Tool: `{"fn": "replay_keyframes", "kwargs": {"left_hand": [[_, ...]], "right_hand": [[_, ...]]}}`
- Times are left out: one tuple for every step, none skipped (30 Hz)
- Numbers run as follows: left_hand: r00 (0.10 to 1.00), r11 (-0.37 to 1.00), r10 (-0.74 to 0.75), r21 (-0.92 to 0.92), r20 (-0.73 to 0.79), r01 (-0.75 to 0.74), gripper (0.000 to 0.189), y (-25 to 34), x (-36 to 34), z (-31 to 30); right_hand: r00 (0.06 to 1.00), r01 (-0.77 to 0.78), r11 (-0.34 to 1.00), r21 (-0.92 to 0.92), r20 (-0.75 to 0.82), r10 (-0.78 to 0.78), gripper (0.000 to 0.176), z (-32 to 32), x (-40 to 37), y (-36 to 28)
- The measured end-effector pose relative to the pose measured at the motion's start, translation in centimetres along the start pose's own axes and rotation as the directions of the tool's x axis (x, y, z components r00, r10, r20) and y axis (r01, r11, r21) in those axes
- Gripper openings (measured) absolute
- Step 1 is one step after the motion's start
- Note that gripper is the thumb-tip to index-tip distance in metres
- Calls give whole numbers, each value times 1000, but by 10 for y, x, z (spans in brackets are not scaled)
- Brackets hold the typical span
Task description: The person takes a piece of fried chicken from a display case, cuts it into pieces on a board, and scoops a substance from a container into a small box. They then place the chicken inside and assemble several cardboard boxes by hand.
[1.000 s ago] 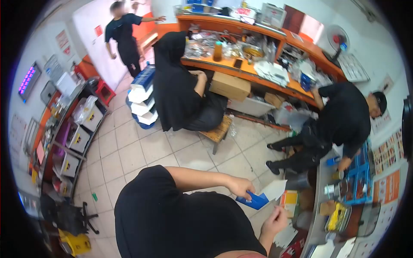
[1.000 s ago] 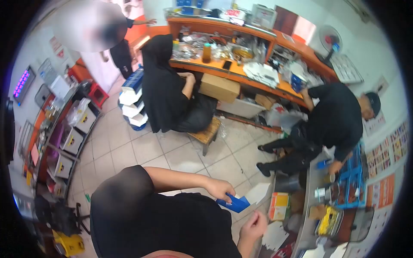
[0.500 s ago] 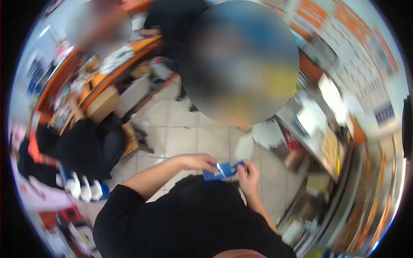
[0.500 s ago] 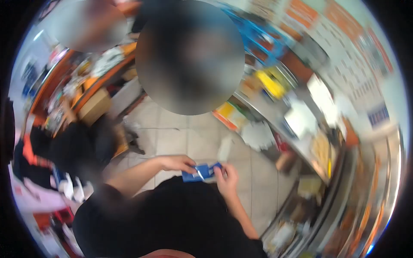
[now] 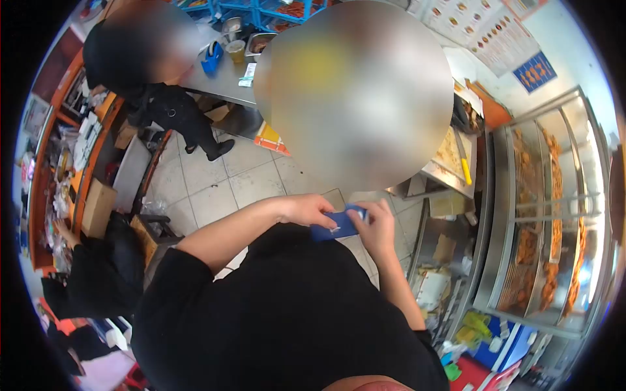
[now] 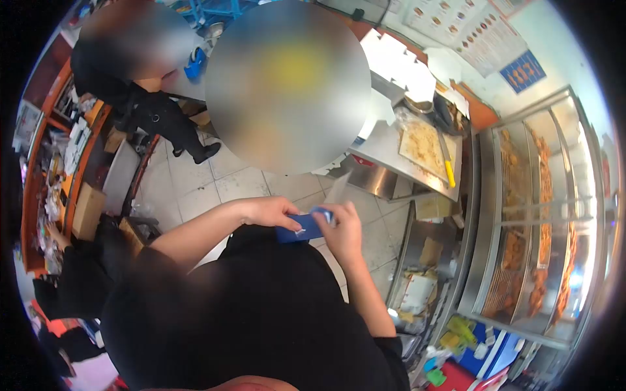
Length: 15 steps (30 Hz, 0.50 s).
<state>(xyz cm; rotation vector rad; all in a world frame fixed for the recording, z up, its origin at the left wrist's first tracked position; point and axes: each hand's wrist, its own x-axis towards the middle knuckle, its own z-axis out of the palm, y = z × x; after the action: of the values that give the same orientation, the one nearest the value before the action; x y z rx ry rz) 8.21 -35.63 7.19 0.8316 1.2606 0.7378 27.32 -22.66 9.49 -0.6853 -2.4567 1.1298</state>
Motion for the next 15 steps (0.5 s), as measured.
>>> {"fn": "replay_keyframes", "kwargs": {"left_hand": [[999, 998, 39, -50, 23, -38, 32, 0, 13, 1], [997, 992, 74, -106, 15, -72, 33, -4, 24, 0], [991, 990, 133, 34, 24, -134, 33, -3, 32, -3], [985, 969, 170, 173, 32, -173, 33, 0, 38, -11], [987, 977, 158, 146, 3, -157, 33, 3, 42, -15], [990, 983, 140, 119, 5, -139, 32, 6, 46, -18], [986, 978, 158, 144, -59, -148, 31, 14, 48, -25], [976, 970, 186, 182, -115, -163, 29, 26, 50, -35], [976, 974, 170, 177, -133, -145, 29, 36, 52, -47], [926, 951, 282, 200, -250, -236, 26, 44, 56, -51], [852, 921, 383, 221, -356, -322, 24, 53, 62, -58], [854, 925, 374, 206, -361, -318, 24, 61, 69, -64], [763, 826, 493, 500, -417, -260, 20, 68, 76, -71], [676, 655, 615, 740, -406, -153, 18, 68, 82, -78], [675, 540, 638, 840, -371, -49, 17, 66, 92, -91]], "right_hand": [[975, -162, 987, -6, -158, 159, 23, 0, 7, 8], [983, -127, 992, 1, -134, 126, 23, -1, 9, 16], [992, -82, 996, 22, -94, 84, 23, -1, 10, 25], [1000, 23, 1000, 16, -20, -23, 21, -2, 16, 20], [992, 114, 993, 24, 42, -115, 20, -7, 18, 13], [988, 152, 988, -35, 15, -152, 22, -10, 20, 18], [983, 176, 979, -103, -27, -180, 23, -10, 23, 26], [972, 155, 988, 16, -181, -149, 31, -4, 28, 32], [939, 143, 982, 125, -331, -94, 39, -2, 34, 41], [939, 45, 942, 334, -337, 74, 58, 1, 34, 55], [944, 38, 942, 334, -322, 76, 58, 5, 44, 65], [953, -46, 851, 523, -233, 195, 63, 9, 63, 46], [944, -140, 717, 683, -126, 305, 69, 17, 83, 34], [889, -262, 514, 817, -4, 459, 73, 28, 105, 34], [807, -355, 386, 852, 71, 586, 75, 38, 136, 36]]}}
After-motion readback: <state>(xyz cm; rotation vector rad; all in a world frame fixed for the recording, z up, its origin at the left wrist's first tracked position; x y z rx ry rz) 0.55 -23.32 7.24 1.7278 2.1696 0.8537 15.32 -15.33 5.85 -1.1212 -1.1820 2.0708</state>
